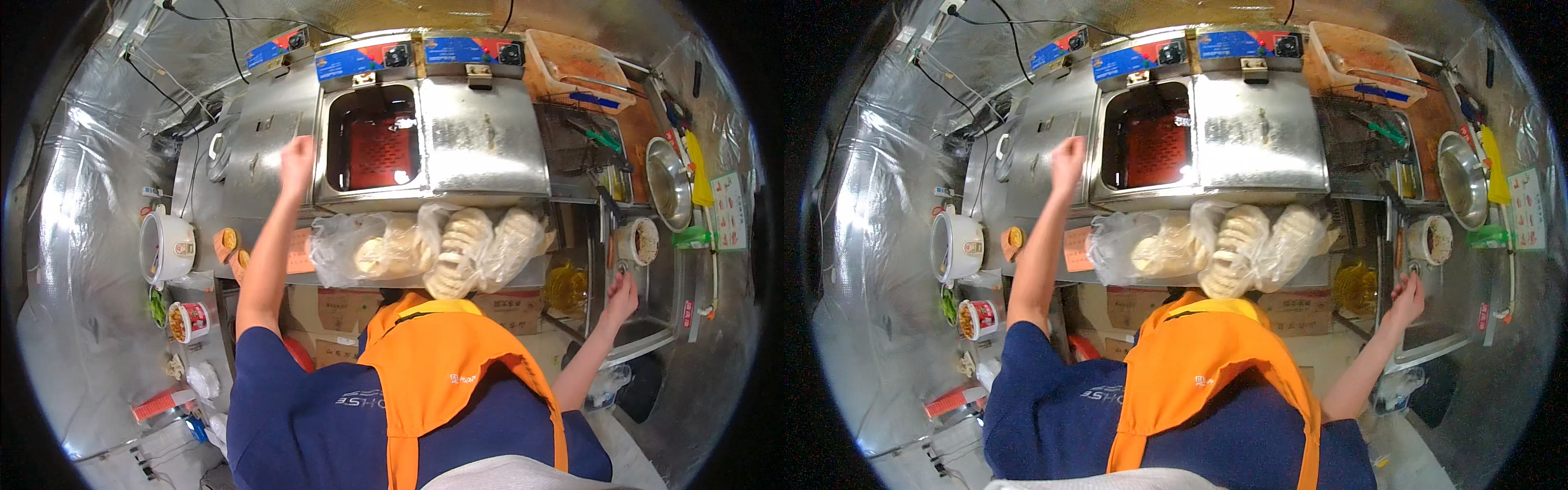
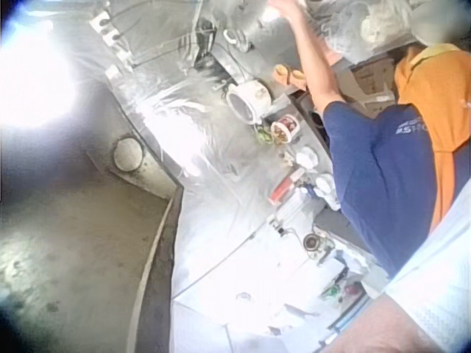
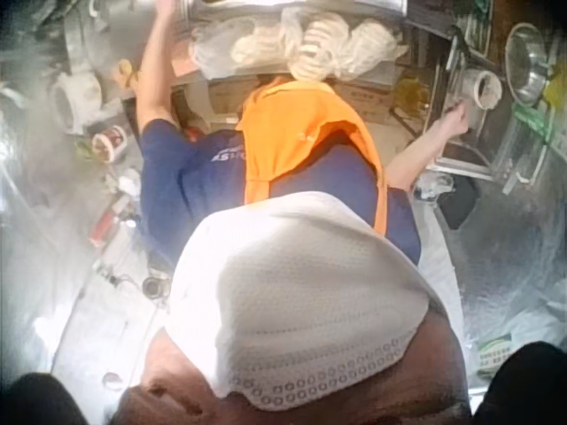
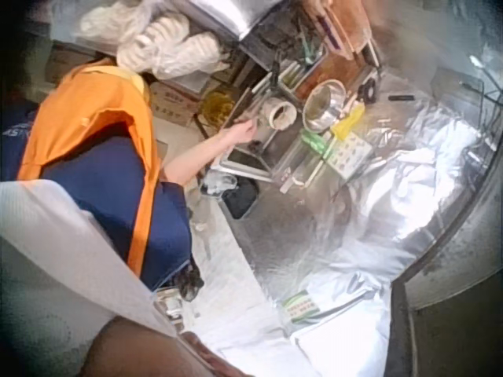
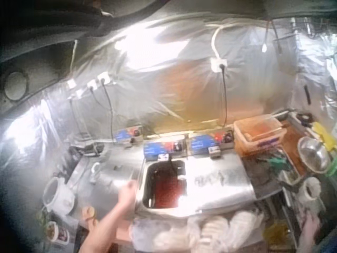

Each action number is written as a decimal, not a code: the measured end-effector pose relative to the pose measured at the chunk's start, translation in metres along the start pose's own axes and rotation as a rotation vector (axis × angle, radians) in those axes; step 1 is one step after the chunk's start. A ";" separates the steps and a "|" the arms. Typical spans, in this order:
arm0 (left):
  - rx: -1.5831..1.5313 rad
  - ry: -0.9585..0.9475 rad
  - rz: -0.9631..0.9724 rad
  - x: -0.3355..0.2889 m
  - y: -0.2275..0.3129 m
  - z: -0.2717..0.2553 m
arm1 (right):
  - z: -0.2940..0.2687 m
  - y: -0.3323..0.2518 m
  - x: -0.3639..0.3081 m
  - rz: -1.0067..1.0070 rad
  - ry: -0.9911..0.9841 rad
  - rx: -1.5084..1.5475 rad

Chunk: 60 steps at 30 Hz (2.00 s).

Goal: The person assembles tacos by placing lettuce and seasoned meat into tortillas using tongs. They then wrap the prepared tacos in plastic bags and place them on a digital scale. The person also uses tongs to handle fried dough items in a deep fryer and wraps them in paper.

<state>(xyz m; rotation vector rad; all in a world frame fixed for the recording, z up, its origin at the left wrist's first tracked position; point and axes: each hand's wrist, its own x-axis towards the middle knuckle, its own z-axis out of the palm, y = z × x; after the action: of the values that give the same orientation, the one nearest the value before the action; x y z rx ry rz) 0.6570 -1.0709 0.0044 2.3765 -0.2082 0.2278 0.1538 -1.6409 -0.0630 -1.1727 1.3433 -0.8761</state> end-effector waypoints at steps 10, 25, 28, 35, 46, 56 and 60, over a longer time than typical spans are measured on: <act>0.653 -0.132 0.091 0.082 -0.212 -0.082 | 0.010 0.068 -0.170 0.103 -0.043 -0.060; 0.023 -0.276 0.131 0.025 0.033 0.068 | 0.085 0.034 -0.203 0.017 -0.233 -0.036; 0.091 -0.239 0.120 0.030 0.046 0.097 | 0.090 0.035 -0.204 -0.008 -0.283 -0.083; 0.160 -0.188 0.159 0.040 0.030 0.141 | 0.085 0.027 -0.188 0.038 -0.262 -0.098; -0.066 -0.089 0.535 -0.113 0.011 0.030 | 0.200 -0.005 -0.265 -0.173 -0.775 -0.021; 0.233 -0.075 -0.027 -0.232 -0.299 -0.158 | 0.355 0.019 -0.525 -0.508 -1.922 -0.494; 0.528 -0.343 -0.187 -0.196 -0.386 -0.205 | 0.410 0.089 -0.610 -0.606 -2.057 -0.652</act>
<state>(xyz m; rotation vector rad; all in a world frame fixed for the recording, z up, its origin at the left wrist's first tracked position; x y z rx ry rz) 0.5280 -0.6344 -0.1460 2.9305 -0.0896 -0.2485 0.4915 -0.9819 -0.0481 -1.9499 -0.5549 0.6406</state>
